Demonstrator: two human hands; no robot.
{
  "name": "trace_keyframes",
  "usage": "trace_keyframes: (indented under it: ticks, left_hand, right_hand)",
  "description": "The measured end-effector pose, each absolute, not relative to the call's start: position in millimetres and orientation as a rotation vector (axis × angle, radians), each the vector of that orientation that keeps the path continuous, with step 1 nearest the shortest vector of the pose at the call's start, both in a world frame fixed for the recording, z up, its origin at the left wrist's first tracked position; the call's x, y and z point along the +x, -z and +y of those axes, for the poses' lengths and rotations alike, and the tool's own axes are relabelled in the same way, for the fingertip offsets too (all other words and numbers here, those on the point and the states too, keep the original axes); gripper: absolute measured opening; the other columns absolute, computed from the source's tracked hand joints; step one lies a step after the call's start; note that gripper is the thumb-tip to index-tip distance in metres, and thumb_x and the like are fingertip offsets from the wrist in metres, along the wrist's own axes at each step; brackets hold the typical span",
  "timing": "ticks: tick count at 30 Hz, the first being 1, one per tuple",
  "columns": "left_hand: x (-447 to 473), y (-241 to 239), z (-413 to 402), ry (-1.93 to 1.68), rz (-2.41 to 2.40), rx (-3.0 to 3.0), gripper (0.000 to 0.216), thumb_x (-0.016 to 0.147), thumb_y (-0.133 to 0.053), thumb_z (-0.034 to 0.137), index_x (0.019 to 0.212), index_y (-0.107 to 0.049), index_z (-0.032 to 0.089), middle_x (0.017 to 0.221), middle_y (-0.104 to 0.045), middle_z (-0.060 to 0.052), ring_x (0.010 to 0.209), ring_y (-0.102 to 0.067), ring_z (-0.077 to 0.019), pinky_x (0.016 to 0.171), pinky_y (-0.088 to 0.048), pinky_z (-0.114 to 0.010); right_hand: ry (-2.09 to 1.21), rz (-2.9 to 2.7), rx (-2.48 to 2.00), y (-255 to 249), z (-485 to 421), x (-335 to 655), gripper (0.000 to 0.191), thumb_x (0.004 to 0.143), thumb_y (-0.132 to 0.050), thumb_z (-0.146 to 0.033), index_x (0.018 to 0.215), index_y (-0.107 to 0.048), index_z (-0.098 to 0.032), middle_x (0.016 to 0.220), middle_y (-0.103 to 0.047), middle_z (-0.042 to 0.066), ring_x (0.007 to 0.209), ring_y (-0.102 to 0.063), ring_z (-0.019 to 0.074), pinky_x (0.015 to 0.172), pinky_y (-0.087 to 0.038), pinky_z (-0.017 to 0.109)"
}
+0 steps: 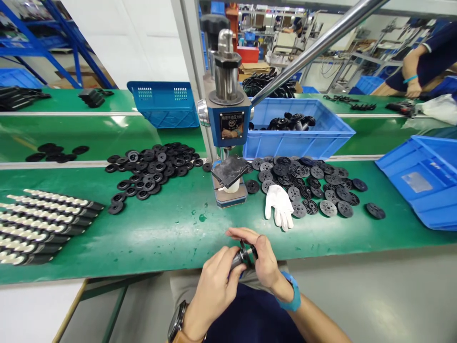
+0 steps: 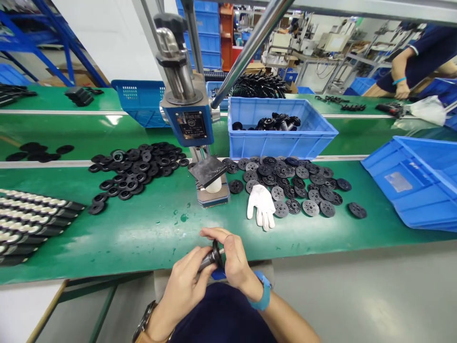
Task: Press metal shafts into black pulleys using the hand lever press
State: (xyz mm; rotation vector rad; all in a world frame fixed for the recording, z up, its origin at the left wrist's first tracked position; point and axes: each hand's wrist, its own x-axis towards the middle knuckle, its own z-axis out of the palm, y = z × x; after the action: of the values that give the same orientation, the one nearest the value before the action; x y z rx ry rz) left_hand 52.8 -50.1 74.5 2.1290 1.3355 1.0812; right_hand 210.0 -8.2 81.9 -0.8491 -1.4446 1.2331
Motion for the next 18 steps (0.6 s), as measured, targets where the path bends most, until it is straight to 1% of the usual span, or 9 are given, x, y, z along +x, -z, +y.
trace_keyframes:
  ticks: [2,4,8,14,18]
  left_hand:
    - [53.0,-75.8,-51.1,-1.067,1.340,2.189,0.024,0.099,-0.058,0.017,0.122,-0.060,0.019,0.091,-0.070,-0.008,0.076,-0.070,-0.0233,0.069,-0.057,-0.033]
    - [52.3,-76.3,-51.0,-1.052,1.342,2.231,0.023,0.099,-0.057,0.018,0.122,-0.059,0.018,0.092,-0.070,-0.008,0.077,-0.071,-0.0241,0.069,-0.057,-0.033]
    - [51.6,-74.4,-49.6,-1.061,1.336,2.278,0.024,0.099,-0.057,0.019,0.123,-0.059,0.018,0.094,-0.072,-0.010,0.080,-0.072,-0.0255,0.071,-0.059,-0.034]
    - [54.0,-71.6,-48.4,-1.096,1.326,2.209,0.025,0.098,-0.057,0.017,0.122,-0.060,0.019,0.092,-0.072,-0.009,0.077,-0.071,-0.0236,0.070,-0.059,-0.033]
    - [51.7,-69.2,-45.1,-1.098,1.300,2.107,0.022,0.096,-0.059,0.016,0.117,-0.064,0.019,0.089,-0.071,-0.007,0.073,-0.069,-0.0218,0.067,-0.057,-0.031]
  right_hand:
    - [-1.229,-1.434,-0.853,-81.5,-9.9,208.4,0.070,0.109,-0.019,-0.059,0.128,-0.075,-0.022,0.119,-0.078,0.010,0.115,-0.071,0.0267,0.097,-0.059,0.043]
    - [-1.213,-1.458,-0.857,-82.0,-10.5,209.0,0.068,0.109,-0.019,-0.056,0.128,-0.075,-0.022,0.119,-0.078,0.010,0.118,-0.070,0.0265,0.100,-0.058,0.044]
    - [-1.162,-1.527,-0.869,-82.2,-10.0,211.1,0.065,0.109,-0.024,-0.056,0.128,-0.075,-0.021,0.121,-0.078,0.010,0.118,-0.070,0.0259,0.103,-0.056,0.044]
    - [-1.142,-1.497,-0.898,-76.7,-10.4,207.4,0.065,0.110,-0.022,-0.054,0.127,-0.075,-0.021,0.120,-0.078,0.010,0.115,-0.072,0.0250,0.100,-0.059,0.043]
    - [-1.158,-1.481,-0.924,-70.8,-10.3,205.1,0.066,0.110,-0.021,-0.056,0.128,-0.075,-0.021,0.122,-0.077,0.011,0.114,-0.072,0.0252,0.099,-0.059,0.043]
